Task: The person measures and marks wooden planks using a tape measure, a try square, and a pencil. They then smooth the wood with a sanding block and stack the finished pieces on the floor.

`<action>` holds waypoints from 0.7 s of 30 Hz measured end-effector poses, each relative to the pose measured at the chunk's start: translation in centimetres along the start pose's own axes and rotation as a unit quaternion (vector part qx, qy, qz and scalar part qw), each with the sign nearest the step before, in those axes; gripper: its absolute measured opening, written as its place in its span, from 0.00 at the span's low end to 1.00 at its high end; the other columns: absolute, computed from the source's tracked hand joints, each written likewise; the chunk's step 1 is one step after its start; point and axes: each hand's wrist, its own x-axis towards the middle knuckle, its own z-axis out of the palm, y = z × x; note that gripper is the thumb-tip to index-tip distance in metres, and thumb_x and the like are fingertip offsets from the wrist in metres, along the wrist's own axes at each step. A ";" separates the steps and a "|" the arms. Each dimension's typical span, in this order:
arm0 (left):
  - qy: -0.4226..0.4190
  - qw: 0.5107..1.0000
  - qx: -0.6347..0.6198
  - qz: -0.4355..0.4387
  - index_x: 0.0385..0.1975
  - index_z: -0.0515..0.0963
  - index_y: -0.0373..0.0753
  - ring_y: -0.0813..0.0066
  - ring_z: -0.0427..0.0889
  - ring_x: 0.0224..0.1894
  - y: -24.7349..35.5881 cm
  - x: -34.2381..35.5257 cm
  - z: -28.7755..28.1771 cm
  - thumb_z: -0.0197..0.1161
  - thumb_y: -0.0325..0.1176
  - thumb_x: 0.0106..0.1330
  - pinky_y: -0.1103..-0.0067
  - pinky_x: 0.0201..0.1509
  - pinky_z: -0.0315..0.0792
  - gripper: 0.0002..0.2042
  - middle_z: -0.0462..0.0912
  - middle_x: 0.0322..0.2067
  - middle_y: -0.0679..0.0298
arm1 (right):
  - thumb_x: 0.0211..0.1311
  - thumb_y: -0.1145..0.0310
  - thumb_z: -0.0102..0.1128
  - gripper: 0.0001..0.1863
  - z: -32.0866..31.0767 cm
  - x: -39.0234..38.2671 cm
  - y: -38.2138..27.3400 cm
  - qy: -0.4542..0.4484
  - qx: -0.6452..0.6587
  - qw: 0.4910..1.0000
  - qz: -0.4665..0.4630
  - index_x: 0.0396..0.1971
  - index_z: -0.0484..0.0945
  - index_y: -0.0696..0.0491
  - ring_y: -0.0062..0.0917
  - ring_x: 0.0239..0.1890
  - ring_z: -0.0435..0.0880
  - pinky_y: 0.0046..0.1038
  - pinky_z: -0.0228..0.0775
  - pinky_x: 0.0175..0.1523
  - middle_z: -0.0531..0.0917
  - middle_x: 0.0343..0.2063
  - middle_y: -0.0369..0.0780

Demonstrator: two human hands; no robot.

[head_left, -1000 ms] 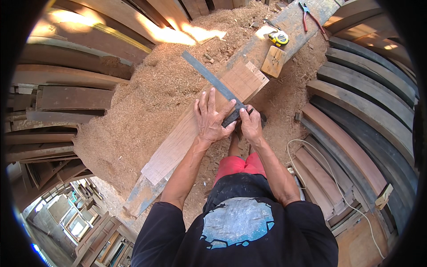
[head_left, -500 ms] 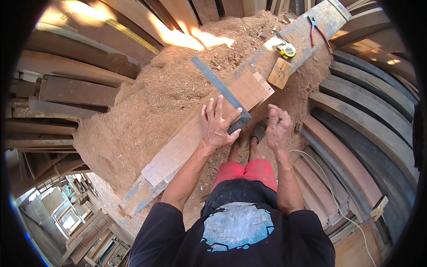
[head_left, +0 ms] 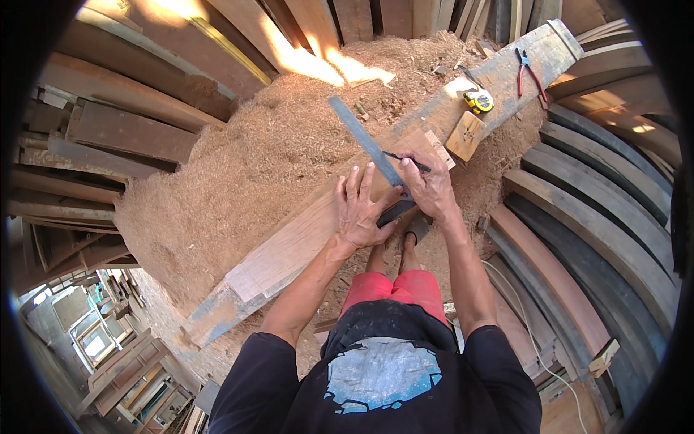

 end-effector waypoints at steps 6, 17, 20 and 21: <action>0.019 1.000 -0.017 0.003 0.61 0.77 0.68 0.37 0.50 0.73 -0.2 -0.1 0.3 0.73 0.49 0.45 0.43 0.73 0.43 0.36 0.54 0.74 0.43 | 0.66 0.70 0.58 0.11 -3.1 -1.1 0.5 -0.056 -0.100 0.990 -0.081 0.39 0.84 0.62 0.36 0.33 0.85 0.34 0.74 0.39 0.84 0.29 0.49; 0.000 1.000 -0.020 0.000 0.62 0.76 0.69 0.36 0.49 0.74 -0.3 -0.1 0.2 0.74 0.50 0.45 0.41 0.72 0.43 0.36 0.52 0.74 0.42 | 0.69 0.65 0.58 0.13 -2.4 -1.0 -1.7 -0.048 -0.044 0.998 -0.009 0.42 0.85 0.58 0.45 0.37 0.84 0.40 0.75 0.46 0.85 0.32 0.51; -0.008 1.000 -0.015 -0.005 0.61 0.76 0.68 0.36 0.49 0.74 0.0 0.1 -0.1 0.74 0.51 0.45 0.42 0.72 0.43 0.36 0.52 0.74 0.43 | 0.69 0.65 0.59 0.13 -0.1 0.8 1.2 -0.015 -0.045 0.996 -0.071 0.44 0.85 0.59 0.40 0.36 0.85 0.36 0.76 0.43 0.86 0.33 0.50; -0.003 1.000 -0.014 -0.005 0.61 0.77 0.68 0.36 0.50 0.74 0.0 0.1 0.1 0.75 0.51 0.44 0.43 0.72 0.44 0.36 0.53 0.74 0.43 | 0.70 0.66 0.59 0.13 0.0 1.0 1.5 -0.014 -0.055 0.995 -0.087 0.43 0.85 0.60 0.36 0.35 0.85 0.34 0.75 0.42 0.86 0.32 0.49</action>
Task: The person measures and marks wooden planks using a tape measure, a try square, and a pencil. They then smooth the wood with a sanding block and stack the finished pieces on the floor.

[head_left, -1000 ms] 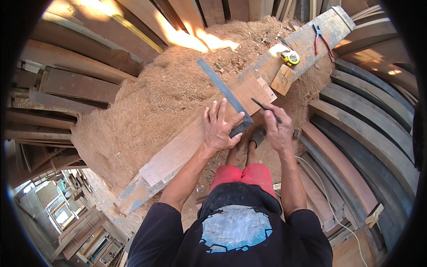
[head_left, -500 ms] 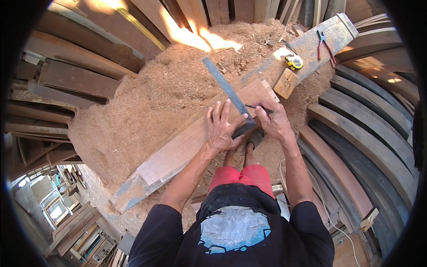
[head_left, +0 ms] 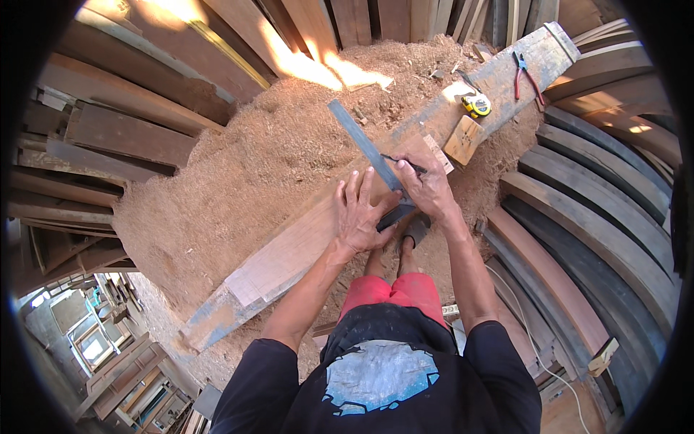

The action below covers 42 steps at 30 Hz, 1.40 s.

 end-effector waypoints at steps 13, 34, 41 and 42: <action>0.007 1.000 -0.017 0.001 0.61 0.77 0.67 0.35 0.49 0.74 -0.1 -0.1 0.0 0.75 0.49 0.44 0.42 0.73 0.42 0.36 0.53 0.74 0.42 | 0.66 0.68 0.57 0.12 -6.7 -5.1 -1.1 -0.139 -0.081 0.985 0.057 0.38 0.85 0.59 0.46 0.38 0.85 0.41 0.75 0.47 0.85 0.32 0.51; -0.031 0.998 -0.010 -0.050 0.62 0.77 0.72 0.36 0.45 0.75 0.9 0.6 -0.4 0.74 0.54 0.47 0.44 0.74 0.38 0.35 0.47 0.75 0.37 | 0.73 0.65 0.57 0.14 -5.1 -4.6 -1.0 -0.001 0.058 0.994 0.091 0.41 0.83 0.63 0.25 0.33 0.83 0.28 0.74 0.42 0.84 0.29 0.44; -0.025 0.998 -0.011 -0.049 0.62 0.76 0.72 0.36 0.45 0.75 0.8 0.6 -0.2 0.74 0.52 0.46 0.43 0.74 0.39 0.36 0.47 0.75 0.38 | 0.71 0.67 0.59 0.13 -2.9 -2.9 -1.1 0.003 0.063 0.995 0.080 0.45 0.84 0.62 0.31 0.37 0.86 0.30 0.76 0.45 0.87 0.35 0.48; -0.026 0.998 -0.010 -0.048 0.62 0.76 0.72 0.36 0.46 0.75 0.9 0.6 -0.2 0.74 0.52 0.45 0.43 0.74 0.40 0.36 0.48 0.75 0.38 | 0.71 0.67 0.59 0.13 -2.2 -2.4 -0.9 0.013 0.057 0.997 0.051 0.45 0.84 0.61 0.33 0.38 0.86 0.31 0.76 0.46 0.87 0.36 0.49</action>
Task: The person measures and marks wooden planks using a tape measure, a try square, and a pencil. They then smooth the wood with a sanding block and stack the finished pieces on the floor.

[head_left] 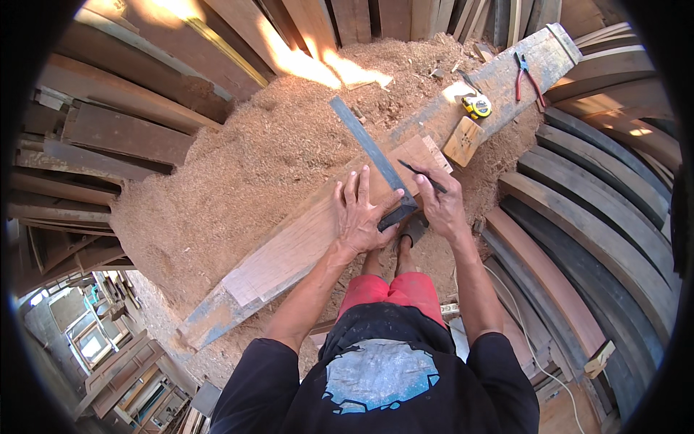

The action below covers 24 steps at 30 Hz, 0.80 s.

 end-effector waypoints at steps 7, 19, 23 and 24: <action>0.007 1.000 0.009 0.003 0.63 0.75 0.71 0.36 0.47 0.75 0.2 0.1 0.0 0.74 0.51 0.45 0.42 0.73 0.40 0.37 0.48 0.74 0.39 | 0.69 0.68 0.59 0.12 1.1 1.7 -0.1 -0.038 -0.065 0.996 -0.039 0.43 0.85 0.58 0.43 0.43 0.85 0.38 0.75 0.51 0.87 0.40 0.49; 0.032 0.999 -0.002 0.010 0.61 0.77 0.70 0.35 0.48 0.74 -0.2 -0.5 0.6 0.74 0.51 0.45 0.41 0.72 0.41 0.36 0.49 0.74 0.38 | 0.70 0.61 0.55 0.15 -2.9 -3.3 1.5 -0.197 -0.326 0.922 0.067 0.40 0.83 0.57 0.46 0.43 0.84 0.46 0.75 0.50 0.85 0.36 0.52; 0.028 0.999 0.018 0.016 0.63 0.75 0.70 0.34 0.47 0.74 -0.3 -0.6 0.7 0.73 0.53 0.46 0.41 0.72 0.41 0.37 0.48 0.74 0.38 | 0.73 0.60 0.50 0.16 3.1 -4.8 2.7 -0.112 -0.235 0.942 0.213 0.41 0.79 0.58 0.53 0.44 0.84 0.52 0.74 0.47 0.84 0.37 0.56; 0.027 0.999 0.022 0.025 0.65 0.73 0.70 0.34 0.46 0.75 -0.5 -0.6 1.1 0.73 0.54 0.47 0.40 0.73 0.40 0.38 0.47 0.74 0.37 | 0.72 0.63 0.51 0.15 5.2 -6.2 6.5 -0.010 -0.172 0.973 0.153 0.39 0.79 0.59 0.54 0.43 0.84 0.51 0.73 0.47 0.84 0.35 0.57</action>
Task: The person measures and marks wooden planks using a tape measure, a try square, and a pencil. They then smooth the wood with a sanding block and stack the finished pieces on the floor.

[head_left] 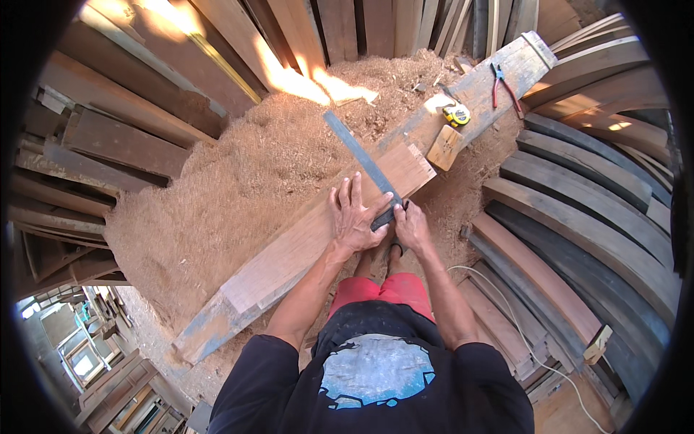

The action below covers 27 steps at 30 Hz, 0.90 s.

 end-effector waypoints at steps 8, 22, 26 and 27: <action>0.006 0.993 -0.022 -0.112 0.79 0.46 0.56 0.31 0.34 0.77 -3.1 -3.8 -1.8 0.73 0.65 0.48 0.37 0.73 0.33 0.59 0.33 0.75 0.33 | 0.69 0.67 0.55 0.11 -9.6 1.7 1.1 0.142 0.114 0.983 0.016 0.33 0.79 0.60 0.31 0.28 0.78 0.38 0.72 0.37 0.80 0.23 0.43; -0.078 0.960 0.023 -0.269 0.76 0.53 0.69 0.43 0.57 0.69 -4.1 -6.6 -3.7 0.82 0.48 0.33 0.45 0.72 0.49 0.62 0.55 0.71 0.52 | 0.69 0.65 0.55 0.17 -16.9 21.5 4.8 -0.037 -0.182 0.979 -0.090 0.48 0.79 0.63 0.57 0.51 0.80 0.50 0.72 0.56 0.83 0.45 0.60; -0.053 0.963 0.031 -0.262 0.75 0.55 0.69 0.44 0.58 0.68 -4.2 -7.1 -3.1 0.82 0.48 0.31 0.45 0.72 0.50 0.62 0.57 0.69 0.54 | 0.68 0.65 0.56 0.18 -15.4 24.6 6.8 -0.066 -0.185 0.976 -0.096 0.49 0.77 0.63 0.57 0.52 0.80 0.50 0.71 0.57 0.82 0.45 0.62; -0.050 0.963 0.030 -0.265 0.75 0.55 0.69 0.44 0.59 0.68 -4.2 -7.1 -3.1 0.83 0.48 0.31 0.45 0.72 0.50 0.62 0.58 0.69 0.54 | 0.69 0.65 0.56 0.18 -15.3 24.8 6.9 -0.071 -0.195 0.974 -0.093 0.50 0.76 0.63 0.57 0.52 0.80 0.50 0.71 0.57 0.82 0.45 0.62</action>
